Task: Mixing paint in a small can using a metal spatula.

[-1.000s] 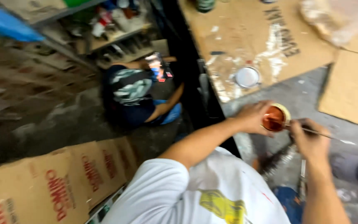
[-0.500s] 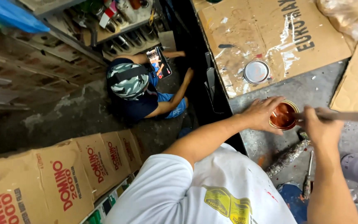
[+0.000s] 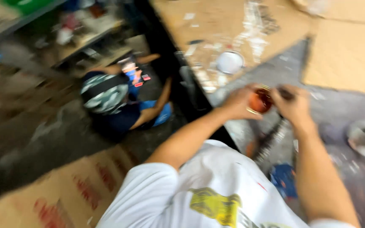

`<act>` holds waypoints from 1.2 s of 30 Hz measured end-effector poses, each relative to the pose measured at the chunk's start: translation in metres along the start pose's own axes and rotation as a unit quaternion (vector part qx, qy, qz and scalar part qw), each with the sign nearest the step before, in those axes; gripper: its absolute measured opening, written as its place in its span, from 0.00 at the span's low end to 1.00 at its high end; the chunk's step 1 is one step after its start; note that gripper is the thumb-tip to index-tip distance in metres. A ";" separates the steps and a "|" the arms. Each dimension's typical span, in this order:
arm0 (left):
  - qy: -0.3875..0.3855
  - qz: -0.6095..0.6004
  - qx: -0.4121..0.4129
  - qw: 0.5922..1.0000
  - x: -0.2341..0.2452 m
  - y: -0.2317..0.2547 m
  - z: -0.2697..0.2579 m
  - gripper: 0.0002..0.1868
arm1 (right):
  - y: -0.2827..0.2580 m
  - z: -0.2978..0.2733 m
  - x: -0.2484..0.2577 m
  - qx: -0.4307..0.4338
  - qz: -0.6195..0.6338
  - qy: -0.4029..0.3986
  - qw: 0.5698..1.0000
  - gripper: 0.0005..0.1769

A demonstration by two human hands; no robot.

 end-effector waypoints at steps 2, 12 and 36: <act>-0.013 -0.007 -0.003 1.000 0.000 0.004 -0.001 0.66 | 0.019 -0.001 -0.002 -0.078 0.089 0.033 0.992 0.14; -0.006 0.034 0.007 0.999 0.001 -0.001 -0.005 0.72 | 0.004 -0.052 0.008 -0.214 0.261 0.087 0.937 0.11; -0.029 0.045 0.018 0.998 -0.007 -0.015 0.008 0.73 | -0.061 -0.020 0.002 0.057 0.075 0.051 0.994 0.18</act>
Point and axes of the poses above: each hand's wrist, its own z-axis towards the middle knuckle, its own x-axis out of the back of the hand, y = z × x, the point moved 10 cm from there along z, towards the middle knuckle
